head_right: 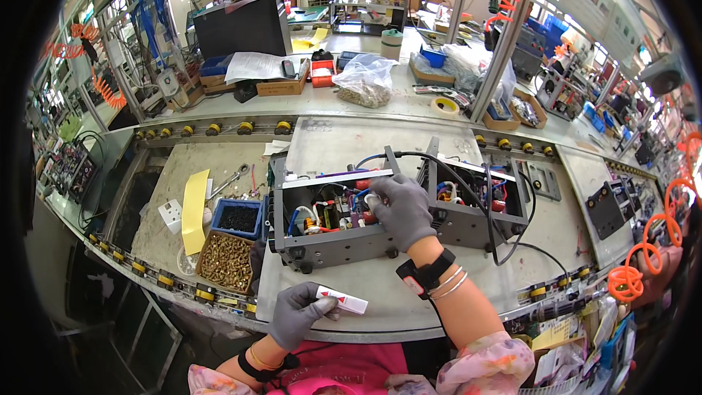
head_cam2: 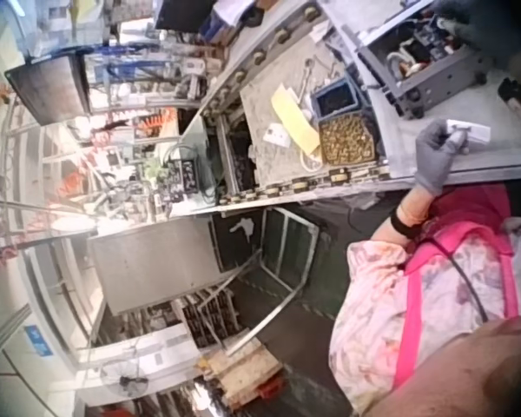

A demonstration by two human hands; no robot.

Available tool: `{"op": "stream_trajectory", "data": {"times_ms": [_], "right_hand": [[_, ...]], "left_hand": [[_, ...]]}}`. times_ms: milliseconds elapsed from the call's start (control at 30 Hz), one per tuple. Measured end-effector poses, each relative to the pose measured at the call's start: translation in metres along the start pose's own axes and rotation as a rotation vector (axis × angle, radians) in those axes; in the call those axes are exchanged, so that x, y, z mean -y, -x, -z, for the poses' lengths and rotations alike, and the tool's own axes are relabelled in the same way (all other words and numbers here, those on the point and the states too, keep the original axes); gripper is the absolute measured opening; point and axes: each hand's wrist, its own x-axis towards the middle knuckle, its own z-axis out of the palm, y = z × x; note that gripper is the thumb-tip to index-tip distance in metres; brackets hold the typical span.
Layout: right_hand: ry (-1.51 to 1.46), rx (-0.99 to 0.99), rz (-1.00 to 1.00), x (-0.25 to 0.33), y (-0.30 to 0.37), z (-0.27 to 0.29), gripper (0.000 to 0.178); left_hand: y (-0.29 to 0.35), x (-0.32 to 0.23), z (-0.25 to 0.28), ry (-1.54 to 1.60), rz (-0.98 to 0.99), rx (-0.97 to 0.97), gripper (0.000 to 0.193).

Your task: Assembling the internal chassis, faceplates, and labels for an electronic device, such as a welding machine or power inverter.

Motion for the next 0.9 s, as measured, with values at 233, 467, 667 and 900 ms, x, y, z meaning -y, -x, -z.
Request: {"op": "stream_trajectory", "data": {"times_ms": [233,467,667,900], "right_hand": [[-0.344,-0.231,0.079,0.0,0.02,0.029,0.025],[-0.541,0.315,0.054,0.035,0.102,0.066,0.021],[-0.359,0.149,0.119,0.023,0.121,0.075,0.018],[-0.09,-0.129,0.274,0.006,0.136,0.079,0.02]], "left_hand": [[-0.008,-0.018,-0.012,-0.408,-0.269,-0.004,0.016],[-0.024,-0.03,-0.038,-0.529,-0.454,0.008,0.011],[-0.028,-0.025,-0.063,-0.588,-0.525,0.083,0.01],[-0.039,-0.025,-0.085,-0.617,-0.521,0.108,0.011]]}}
